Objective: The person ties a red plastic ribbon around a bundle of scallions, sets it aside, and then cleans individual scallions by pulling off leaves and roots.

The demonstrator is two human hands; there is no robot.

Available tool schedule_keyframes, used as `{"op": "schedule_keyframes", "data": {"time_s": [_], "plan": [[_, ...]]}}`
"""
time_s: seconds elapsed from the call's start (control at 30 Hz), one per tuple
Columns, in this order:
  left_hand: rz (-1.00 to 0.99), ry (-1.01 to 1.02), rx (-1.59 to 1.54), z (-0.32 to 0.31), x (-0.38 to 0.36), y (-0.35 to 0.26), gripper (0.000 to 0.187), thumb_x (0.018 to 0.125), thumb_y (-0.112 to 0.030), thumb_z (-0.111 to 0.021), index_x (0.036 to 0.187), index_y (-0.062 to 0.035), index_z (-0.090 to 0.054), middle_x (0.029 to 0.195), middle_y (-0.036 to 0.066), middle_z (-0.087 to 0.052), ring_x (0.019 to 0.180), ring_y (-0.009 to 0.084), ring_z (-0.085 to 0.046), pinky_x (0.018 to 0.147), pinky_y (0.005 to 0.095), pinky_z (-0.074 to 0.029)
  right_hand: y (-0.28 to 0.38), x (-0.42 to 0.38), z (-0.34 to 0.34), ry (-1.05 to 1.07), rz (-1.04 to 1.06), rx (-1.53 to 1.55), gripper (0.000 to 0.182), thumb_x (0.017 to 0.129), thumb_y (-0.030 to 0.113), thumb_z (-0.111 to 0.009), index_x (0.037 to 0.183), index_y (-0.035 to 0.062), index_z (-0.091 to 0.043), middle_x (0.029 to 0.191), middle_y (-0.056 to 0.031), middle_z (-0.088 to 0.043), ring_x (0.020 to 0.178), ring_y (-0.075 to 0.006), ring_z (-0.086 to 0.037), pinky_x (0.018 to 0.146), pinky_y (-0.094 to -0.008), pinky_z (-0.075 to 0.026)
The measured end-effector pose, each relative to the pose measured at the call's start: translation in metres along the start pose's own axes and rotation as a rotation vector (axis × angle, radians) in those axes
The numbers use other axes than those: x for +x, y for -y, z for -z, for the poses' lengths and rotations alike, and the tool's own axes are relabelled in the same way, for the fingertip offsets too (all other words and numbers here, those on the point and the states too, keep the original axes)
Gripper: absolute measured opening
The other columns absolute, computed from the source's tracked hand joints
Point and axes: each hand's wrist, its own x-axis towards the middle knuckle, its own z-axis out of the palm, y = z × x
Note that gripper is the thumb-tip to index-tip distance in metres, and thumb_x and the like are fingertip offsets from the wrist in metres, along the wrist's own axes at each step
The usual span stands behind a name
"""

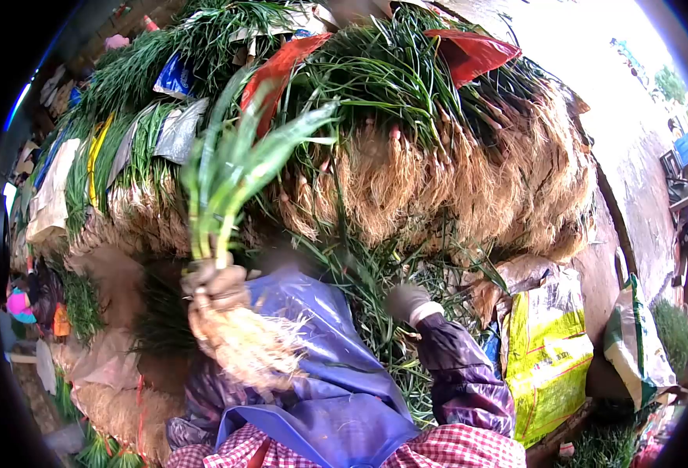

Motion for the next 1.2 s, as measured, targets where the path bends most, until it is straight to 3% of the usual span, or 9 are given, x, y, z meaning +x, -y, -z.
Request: {"op": "schedule_keyframes", "data": {"time_s": [0.07,0.2,0.27,0.37,0.57,0.7,0.77,1.03,1.2], "plan": [[0.018,0.169,0.036,-0.013,0.013,-0.019,0.027,0.081,-0.004,-0.052,0.108,-0.0085,-0.053,0.071,-0.003,-0.04,0.06,0.0056,-0.041,0.044,0.0211,-0.036,0.004,0.005,0.023,0.245,-0.062,-0.108,0.03,0.089,0.041,-0.05,0.092,0.0168,-0.068,0.083,-0.007,-0.067,0.074,-0.0231,-0.065,0.063,-0.0357,-0.053],[-0.107,-0.129,0.061,0.0,0.011,-0.025,0.069,0.081,-0.002,-0.058,0.143,-0.0097,-0.029,0.078,0.001,-0.044,0.061,0.0068,-0.041,0.05,0.0216,-0.041,0.043,0.037,0.145,-0.905,-0.105,0.301,0.021,0.089,0.034,-0.058,0.086,0.0138,-0.064,0.069,-0.0068,-0.064,0.058,-0.0187,-0.062,0.052,-0.0316,-0.05],[-0.048,-0.336,0.178,0.013,0.007,-0.032,0.07,0.086,-0.009,-0.057,0.146,-0.0116,-0.02,0.085,0.003,-0.045,0.071,0.0081,-0.043,0.06,0.0237,-0.043,0.05,0.066,0.188,-0.943,-0.196,0.536,0.026,0.084,0.038,-0.063,0.087,0.0121,-0.066,0.074,-0.0085,-0.066,0.067,-0.0239,-0.064,0.06,-0.0356,-0.05],[-0.231,-0.411,0.219,0.03,0.011,-0.017,0.055,0.089,-0.014,-0.057,0.136,-0.0044,-0.031,0.087,0.001,-0.043,0.074,0.0088,-0.041,0.063,0.0224,-0.041,0.055,0.104,0.222,-0.582,-0.279,0.499,0.026,0.08,0.035,-0.066,0.089,0.0116,-0.069,0.071,-0.0103,-0.065,0.069,-0.0256,-0.064,0.064,-0.0389,-0.048],[-0.255,-0.486,0.477,0.044,0.004,-0.009,0.037,0.086,-0.028,-0.06,0.109,-0.0004,-0.051,0.102,0.013,-0.055,0.095,0.0252,-0.052,0.083,0.035,-0.046,0.064,0.041,0.217,-0.933,0.046,1.307,0.014,0.08,0.017,-0.07,0.088,0.0063,-0.066,0.075,-0.0057,-0.067,0.065,-0.0109,-0.062,0.062,-0.0266,-0.053],[-0.093,-0.723,0.407,0.05,0.007,0.003,0.041,0.084,-0.031,-0.062,0.107,0.0025,-0.055,0.078,0.006,-0.058,0.073,0.0184,-0.057,0.07,0.0308,-0.05,0.084,0.004,0.164,-0.924,0.273,0.911,0.013,0.08,0.009,-0.07,0.09,0.0046,-0.063,0.076,-0.004,-0.066,0.066,-0.0129,-0.062,0.063,-0.0271,-0.053],[-0.125,-0.702,0.49,0.048,0.016,0.022,0.033,0.085,-0.027,-0.062,0.101,0.001,-0.057,0.071,0.002,-0.055,0.06,0.0084,-0.051,0.057,0.0247,-0.047,0.111,0.009,0.123,-0.739,0.49,1.287,0.013,0.08,0.007,-0.068,0.092,0.0044,-0.063,0.076,-0.0055,-0.066,0.066,-0.014,-0.062,0.063,-0.027,-0.051],[-0.103,-0.81,0.464,0.053,0.005,0.035,0.035,0.084,-0.027,-0.064,0.1,0.0031,-0.054,0.078,0.01,-0.057,0.073,0.02,-0.057,0.073,0.0326,-0.05,0.065,0.032,0.099,-1.177,0.133,1.291,0.005,0.085,0.008,-0.063,0.091,0.0077,-0.062,0.073,-0.0042,-0.065,0.058,-0.0134,-0.061,0.052,-0.0292,-0.055],[-0.11,-0.881,0.543,0.067,-0.013,0.044,0.025,0.085,-0.023,-0.06,0.094,-0.0005,-0.057,0.069,0.004,-0.054,0.059,0.0138,-0.054,0.056,0.0263,-0.048,0.106,0.013,0.157,-0.922,0.372,0.395,0.012,0.082,0.017,-0.067,0.091,0.0103,-0.062,0.065,-0.0068,-0.061,0.057,-0.0218,-0.06,0.054,-0.0338,-0.05]]}}
